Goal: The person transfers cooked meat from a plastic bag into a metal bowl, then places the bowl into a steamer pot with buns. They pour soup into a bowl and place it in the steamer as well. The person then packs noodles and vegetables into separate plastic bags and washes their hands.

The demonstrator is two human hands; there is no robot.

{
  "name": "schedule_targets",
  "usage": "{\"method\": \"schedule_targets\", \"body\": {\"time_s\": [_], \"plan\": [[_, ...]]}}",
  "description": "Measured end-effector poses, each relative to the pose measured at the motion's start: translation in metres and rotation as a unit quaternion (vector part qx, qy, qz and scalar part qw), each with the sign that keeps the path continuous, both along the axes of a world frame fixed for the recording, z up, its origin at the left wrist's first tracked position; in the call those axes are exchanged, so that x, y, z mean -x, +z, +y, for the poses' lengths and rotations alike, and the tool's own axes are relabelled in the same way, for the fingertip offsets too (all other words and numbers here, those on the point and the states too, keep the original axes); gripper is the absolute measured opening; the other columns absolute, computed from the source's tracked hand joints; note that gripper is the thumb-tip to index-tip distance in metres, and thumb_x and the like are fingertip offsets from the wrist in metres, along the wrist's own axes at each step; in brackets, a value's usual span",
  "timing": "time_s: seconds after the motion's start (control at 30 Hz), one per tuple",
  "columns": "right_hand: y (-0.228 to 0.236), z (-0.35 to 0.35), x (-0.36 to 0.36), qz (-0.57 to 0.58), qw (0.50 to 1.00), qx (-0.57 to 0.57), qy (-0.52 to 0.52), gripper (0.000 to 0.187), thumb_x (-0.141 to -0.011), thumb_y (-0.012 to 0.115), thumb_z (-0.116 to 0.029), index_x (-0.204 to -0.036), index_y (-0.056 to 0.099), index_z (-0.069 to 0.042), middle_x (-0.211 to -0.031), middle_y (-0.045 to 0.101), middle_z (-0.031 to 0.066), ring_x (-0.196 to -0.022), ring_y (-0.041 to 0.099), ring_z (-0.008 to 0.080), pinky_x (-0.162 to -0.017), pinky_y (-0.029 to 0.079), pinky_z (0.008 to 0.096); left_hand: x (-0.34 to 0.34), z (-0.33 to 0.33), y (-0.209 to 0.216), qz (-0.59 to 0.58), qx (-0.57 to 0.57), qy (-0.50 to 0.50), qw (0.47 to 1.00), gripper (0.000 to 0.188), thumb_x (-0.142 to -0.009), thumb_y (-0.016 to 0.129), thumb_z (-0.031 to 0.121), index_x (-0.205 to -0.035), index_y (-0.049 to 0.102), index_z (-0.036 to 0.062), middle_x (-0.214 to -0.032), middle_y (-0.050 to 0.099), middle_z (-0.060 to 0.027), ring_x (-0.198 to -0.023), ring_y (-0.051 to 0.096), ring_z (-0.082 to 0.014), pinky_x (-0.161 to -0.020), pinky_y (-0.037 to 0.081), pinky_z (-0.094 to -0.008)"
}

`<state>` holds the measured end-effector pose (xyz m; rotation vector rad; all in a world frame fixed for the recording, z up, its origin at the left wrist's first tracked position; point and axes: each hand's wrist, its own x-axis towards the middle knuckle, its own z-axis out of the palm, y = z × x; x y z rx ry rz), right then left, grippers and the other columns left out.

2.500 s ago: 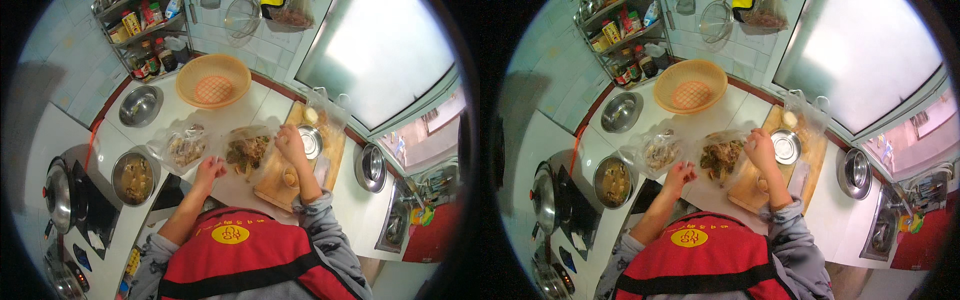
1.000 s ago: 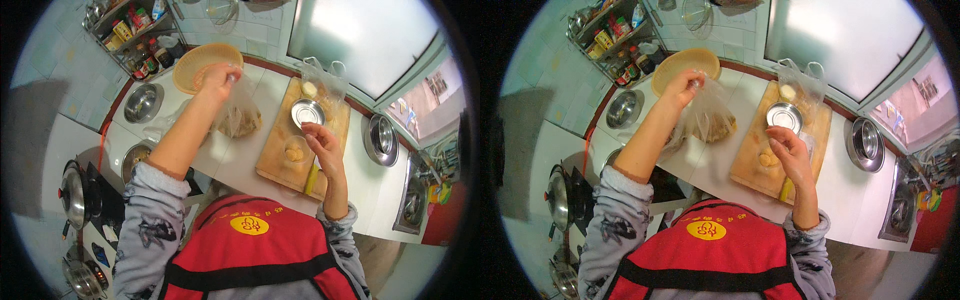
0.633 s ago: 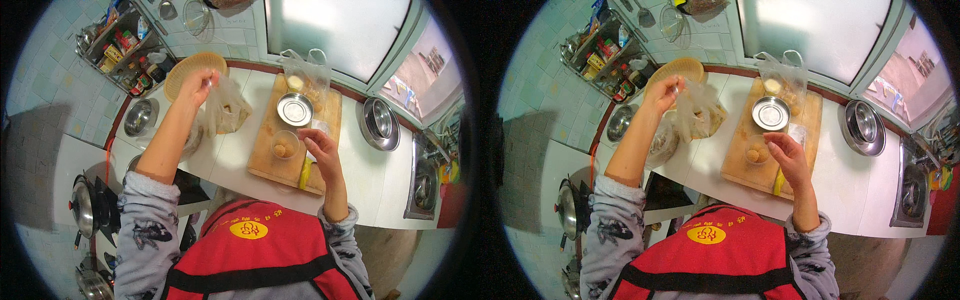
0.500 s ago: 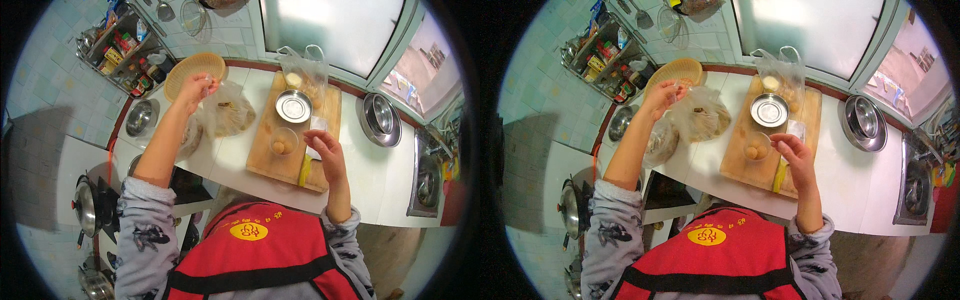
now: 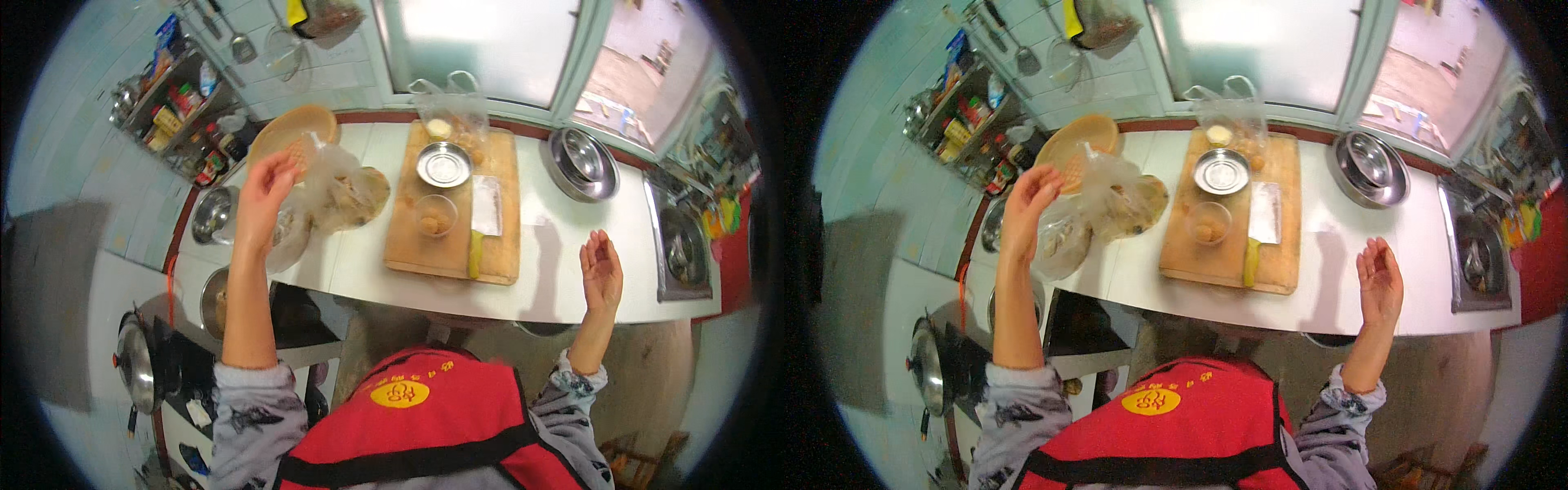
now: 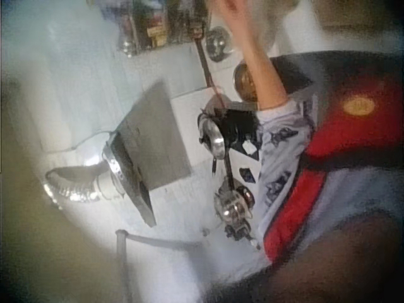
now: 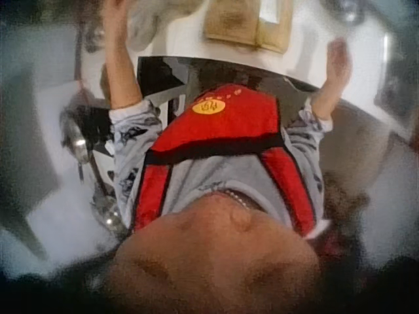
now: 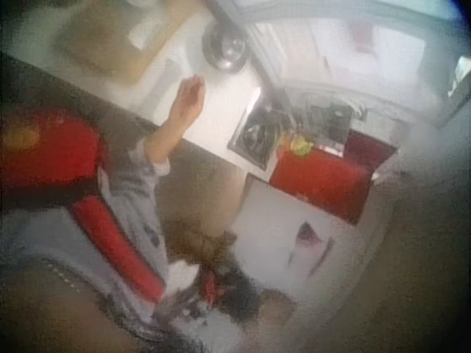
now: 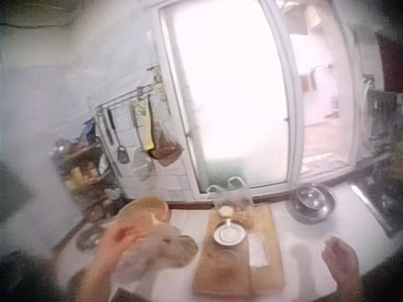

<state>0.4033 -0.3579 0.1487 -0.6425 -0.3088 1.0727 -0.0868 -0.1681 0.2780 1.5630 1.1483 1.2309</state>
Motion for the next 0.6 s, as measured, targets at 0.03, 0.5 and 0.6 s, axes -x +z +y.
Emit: {"method": "schedule_targets", "body": {"time_s": [0.03,0.5,0.6], "plan": [[-0.002,-0.019,-0.002,-0.007,1.0,0.007,-0.03,0.027,-0.089,0.05,-0.017,-0.111,0.054,-0.002,-0.107,0.059,0.0117,-0.098,0.059,0.0182,-0.089,0.047,0.0347,-0.003,-0.01,-0.007,-0.027,0.009,-0.009,1.0,0.036,-0.084,0.057,0.011,-0.118,0.048,0.0008,-0.114,0.054,-0.0131,-0.103,0.054,-0.0178,-0.092,0.041,-0.0311],[-0.002,-0.231,-0.066,0.073,0.981,0.046,-0.172,0.023,-0.086,0.054,-0.013,-0.105,0.057,-0.001,-0.098,0.063,0.0099,-0.089,0.063,0.0186,-0.084,0.05,0.0357,-0.055,-0.138,-0.114,-0.213,0.184,0.029,0.959,0.022,-0.086,0.054,0.007,-0.107,0.053,-0.0003,-0.101,0.059,-0.0102,-0.088,0.059,-0.0163,-0.081,0.049,-0.027],[-0.003,-0.269,-0.097,0.089,0.98,0.016,-0.177,0.022,-0.086,0.053,-0.013,-0.104,0.058,0.0,-0.098,0.063,0.0107,-0.088,0.063,0.0195,-0.084,0.05,0.0364,-0.099,-0.152,-0.107,-0.213,0.173,0.012,0.962,0.021,-0.087,0.053,0.007,-0.106,0.053,0.0001,-0.1,0.059,-0.0101,-0.087,0.059,-0.0164,-0.081,0.049,-0.0273]]}}
